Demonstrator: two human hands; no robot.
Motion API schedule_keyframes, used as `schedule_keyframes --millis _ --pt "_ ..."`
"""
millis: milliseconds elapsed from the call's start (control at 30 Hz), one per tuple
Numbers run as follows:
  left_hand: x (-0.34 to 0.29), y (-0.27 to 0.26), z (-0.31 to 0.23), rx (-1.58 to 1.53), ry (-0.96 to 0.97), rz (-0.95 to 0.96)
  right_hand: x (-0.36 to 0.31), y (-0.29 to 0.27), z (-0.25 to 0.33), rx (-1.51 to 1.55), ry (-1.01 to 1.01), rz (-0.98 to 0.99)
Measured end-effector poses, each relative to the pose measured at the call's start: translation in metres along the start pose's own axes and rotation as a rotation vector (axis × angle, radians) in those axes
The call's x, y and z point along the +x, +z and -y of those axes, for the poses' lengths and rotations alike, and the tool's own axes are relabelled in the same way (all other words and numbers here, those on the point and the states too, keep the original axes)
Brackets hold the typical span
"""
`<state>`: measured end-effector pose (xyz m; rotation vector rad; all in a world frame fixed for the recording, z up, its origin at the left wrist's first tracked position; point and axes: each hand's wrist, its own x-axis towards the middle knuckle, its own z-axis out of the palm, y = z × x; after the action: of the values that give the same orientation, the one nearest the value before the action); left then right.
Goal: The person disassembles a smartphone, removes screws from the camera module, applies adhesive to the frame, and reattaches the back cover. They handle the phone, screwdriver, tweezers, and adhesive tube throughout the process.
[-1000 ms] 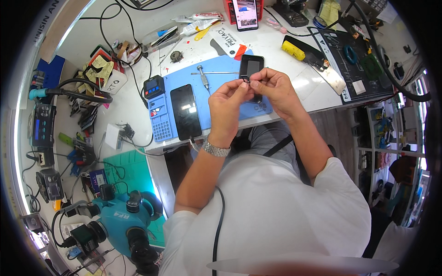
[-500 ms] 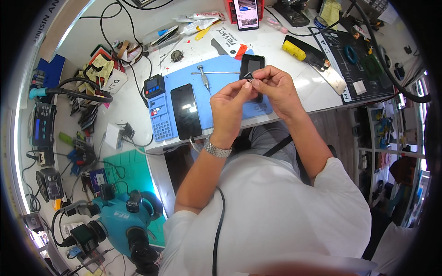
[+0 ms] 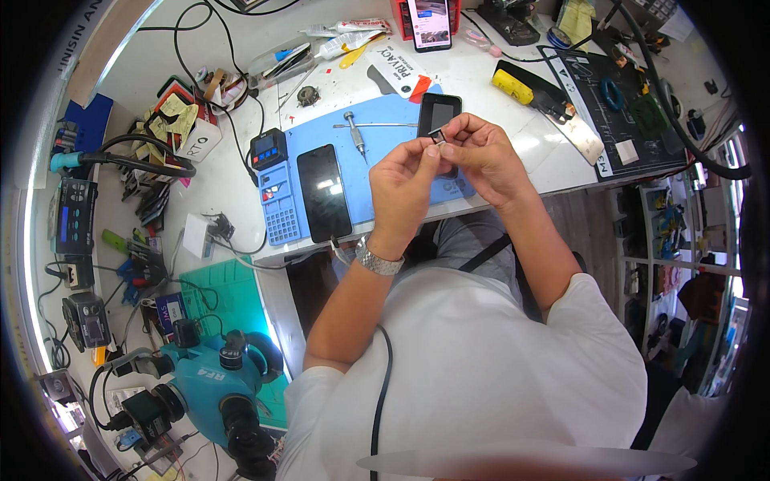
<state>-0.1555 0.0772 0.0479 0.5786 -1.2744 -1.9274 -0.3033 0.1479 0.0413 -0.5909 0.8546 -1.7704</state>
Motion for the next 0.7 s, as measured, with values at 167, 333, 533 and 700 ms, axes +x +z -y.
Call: schedule_keyframes --millis 167,333,533,700 --pt "0.001 -0.002 0.004 0.131 0.06 -0.042 -0.003 0.008 0.0 -0.189 -0.075 -0.032" --pt "0.001 -0.004 0.011 0.196 0.13 -0.107 -0.005 0.023 -0.003 -0.831 -0.343 -0.153" --pt "-0.004 -0.011 0.011 0.216 0.14 -0.099 -0.01 0.032 -0.005 -0.901 -0.402 -0.102" --pt "-0.008 -0.023 -0.001 0.025 -0.067 -0.062 -0.002 0.027 -0.005 -0.64 -0.221 -0.082"
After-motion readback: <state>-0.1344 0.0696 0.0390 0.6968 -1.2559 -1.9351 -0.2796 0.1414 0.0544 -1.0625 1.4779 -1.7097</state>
